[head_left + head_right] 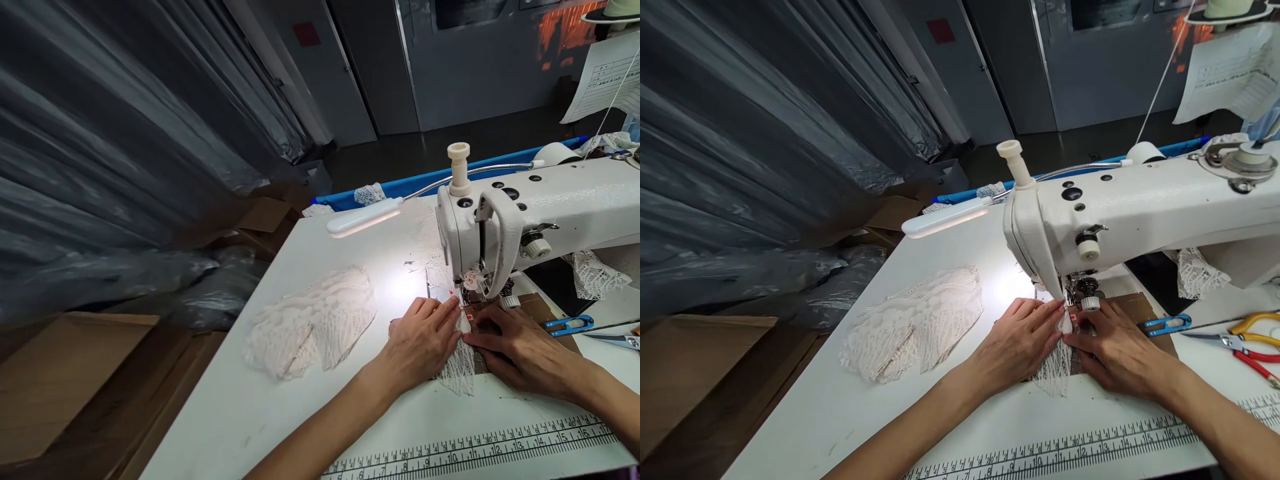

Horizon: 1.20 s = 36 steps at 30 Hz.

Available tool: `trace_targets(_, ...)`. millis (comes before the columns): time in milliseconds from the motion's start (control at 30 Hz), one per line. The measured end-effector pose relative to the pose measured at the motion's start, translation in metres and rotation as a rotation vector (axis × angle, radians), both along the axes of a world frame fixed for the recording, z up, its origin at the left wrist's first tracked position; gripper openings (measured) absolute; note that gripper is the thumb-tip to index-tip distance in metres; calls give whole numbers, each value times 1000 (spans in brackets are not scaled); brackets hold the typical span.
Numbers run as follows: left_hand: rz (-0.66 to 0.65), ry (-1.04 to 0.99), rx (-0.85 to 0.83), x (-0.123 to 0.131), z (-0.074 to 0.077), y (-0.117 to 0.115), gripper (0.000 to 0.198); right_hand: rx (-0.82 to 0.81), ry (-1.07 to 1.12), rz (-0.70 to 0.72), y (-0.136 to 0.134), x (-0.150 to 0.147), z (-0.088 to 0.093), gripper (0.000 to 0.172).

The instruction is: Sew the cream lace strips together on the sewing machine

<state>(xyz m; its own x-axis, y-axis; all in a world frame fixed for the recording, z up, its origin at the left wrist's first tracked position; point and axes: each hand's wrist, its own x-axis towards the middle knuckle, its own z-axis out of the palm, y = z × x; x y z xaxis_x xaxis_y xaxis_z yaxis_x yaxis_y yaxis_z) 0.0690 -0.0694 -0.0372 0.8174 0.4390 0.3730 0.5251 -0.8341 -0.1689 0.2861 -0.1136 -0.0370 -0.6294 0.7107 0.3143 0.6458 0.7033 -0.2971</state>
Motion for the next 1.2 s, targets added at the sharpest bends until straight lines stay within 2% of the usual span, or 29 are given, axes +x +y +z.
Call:
trace_targets(167, -20, 61, -2, 5, 3, 9, 30, 29, 13, -39, 1, -3, 1, 32)
trace_targets(400, 16, 0, -1, 6, 0, 8, 31, 11, -14, -69, 1, -4, 0, 38)
trace_targets(800, 35, -128, -269, 4, 0, 8, 29, 50, -21, -83, 1, -3, -2, 36)
trace_targets(1200, 9, -209, -292, 2, -4, 7, 35, 52, 4, -105, 2, -4, -5, 37)
